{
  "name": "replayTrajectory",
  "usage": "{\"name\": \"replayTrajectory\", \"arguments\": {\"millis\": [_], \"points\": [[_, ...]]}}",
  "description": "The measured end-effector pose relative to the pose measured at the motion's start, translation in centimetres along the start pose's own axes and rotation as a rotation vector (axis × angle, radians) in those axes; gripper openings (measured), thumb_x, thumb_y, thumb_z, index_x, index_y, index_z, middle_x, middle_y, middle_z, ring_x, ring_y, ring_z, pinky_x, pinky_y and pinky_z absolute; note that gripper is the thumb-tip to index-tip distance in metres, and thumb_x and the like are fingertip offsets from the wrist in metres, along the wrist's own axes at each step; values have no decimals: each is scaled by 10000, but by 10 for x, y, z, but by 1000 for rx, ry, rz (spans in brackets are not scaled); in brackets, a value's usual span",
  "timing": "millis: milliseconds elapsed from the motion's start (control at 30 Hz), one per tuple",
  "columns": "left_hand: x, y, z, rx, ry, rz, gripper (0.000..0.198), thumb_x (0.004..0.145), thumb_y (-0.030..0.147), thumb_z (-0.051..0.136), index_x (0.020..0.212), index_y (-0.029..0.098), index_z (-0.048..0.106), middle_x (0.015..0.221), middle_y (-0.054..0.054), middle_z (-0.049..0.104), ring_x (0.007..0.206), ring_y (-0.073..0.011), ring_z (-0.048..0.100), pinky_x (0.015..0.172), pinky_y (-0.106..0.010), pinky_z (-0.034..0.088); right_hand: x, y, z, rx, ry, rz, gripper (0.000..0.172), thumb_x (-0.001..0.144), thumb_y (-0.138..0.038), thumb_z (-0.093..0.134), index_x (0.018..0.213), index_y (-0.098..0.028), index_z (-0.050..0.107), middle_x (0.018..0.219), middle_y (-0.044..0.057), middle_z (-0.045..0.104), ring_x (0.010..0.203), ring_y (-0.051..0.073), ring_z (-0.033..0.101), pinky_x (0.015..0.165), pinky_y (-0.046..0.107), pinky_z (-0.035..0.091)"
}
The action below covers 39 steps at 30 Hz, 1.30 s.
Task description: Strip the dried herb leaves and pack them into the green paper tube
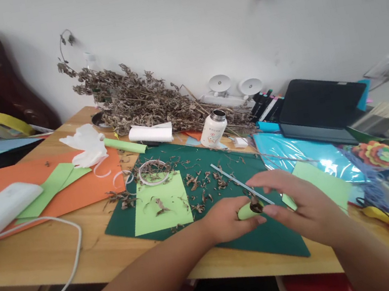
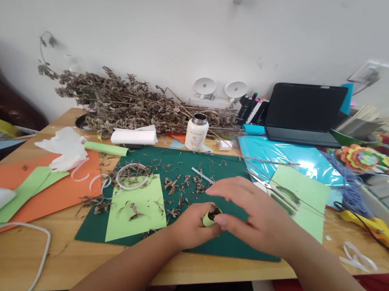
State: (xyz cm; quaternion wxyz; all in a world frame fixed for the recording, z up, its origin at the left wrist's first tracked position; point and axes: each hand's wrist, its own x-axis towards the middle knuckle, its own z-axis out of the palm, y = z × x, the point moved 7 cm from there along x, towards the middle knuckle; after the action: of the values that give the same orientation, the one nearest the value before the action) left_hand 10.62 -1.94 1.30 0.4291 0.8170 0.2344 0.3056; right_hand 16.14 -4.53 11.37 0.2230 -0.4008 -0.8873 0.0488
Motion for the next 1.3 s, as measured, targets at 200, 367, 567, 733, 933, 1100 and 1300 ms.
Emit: {"name": "replayTrajectory", "arguments": {"millis": [200,367,567,733,933,1100,1300], "points": [[0,-3,1,-20,-19,-8,288,746,412,423,747,137,507,680,2,525,648,-105,484,589,-180,380,2,-10,2,20,45,-104,124,736,-131,494,818,-221,516,766,25,577,707,130,535,611,271,457],[0,-2,2,-26,-24,7,311,748,428,412,779,135,513,681,-5,527,637,-108,487,586,-186,384,-2,-7,5,39,44,-85,83,742,-149,494,783,-215,525,779,30,578,742,129,540,632,259,463],[0,1,2,2,-31,42,282,757,408,405,788,151,515,727,-11,555,670,-116,507,593,-193,378,3,-5,7,-12,-108,10,162,775,-196,435,693,-220,573,902,42,584,847,149,528,710,299,446],[0,-1,1,35,-21,15,303,737,436,425,643,150,463,597,17,498,574,-88,454,513,-174,337,1,-17,5,-271,-229,-39,170,772,-275,437,807,-270,604,1132,10,526,1005,221,463,810,432,380],[0,3,3,46,-42,45,291,733,426,452,633,153,453,592,24,490,569,-80,450,512,-168,324,-5,-23,1,-364,-332,-63,201,746,-338,458,889,-292,591,1226,-7,454,1077,252,421,809,458,391],[0,4,3,62,-53,39,282,738,417,446,632,156,438,583,32,468,559,-76,436,504,-168,315,-8,-21,-5,-374,-273,-92,242,736,-304,461,945,-282,582,1254,13,420,1104,263,398,824,464,387],[1,1,5,42,-63,31,261,740,403,445,645,160,434,589,27,465,562,-82,439,502,-174,317,-6,-21,0,-387,-334,-98,233,721,-355,485,919,-294,591,1291,8,373,1145,294,354,815,506,388]]}}
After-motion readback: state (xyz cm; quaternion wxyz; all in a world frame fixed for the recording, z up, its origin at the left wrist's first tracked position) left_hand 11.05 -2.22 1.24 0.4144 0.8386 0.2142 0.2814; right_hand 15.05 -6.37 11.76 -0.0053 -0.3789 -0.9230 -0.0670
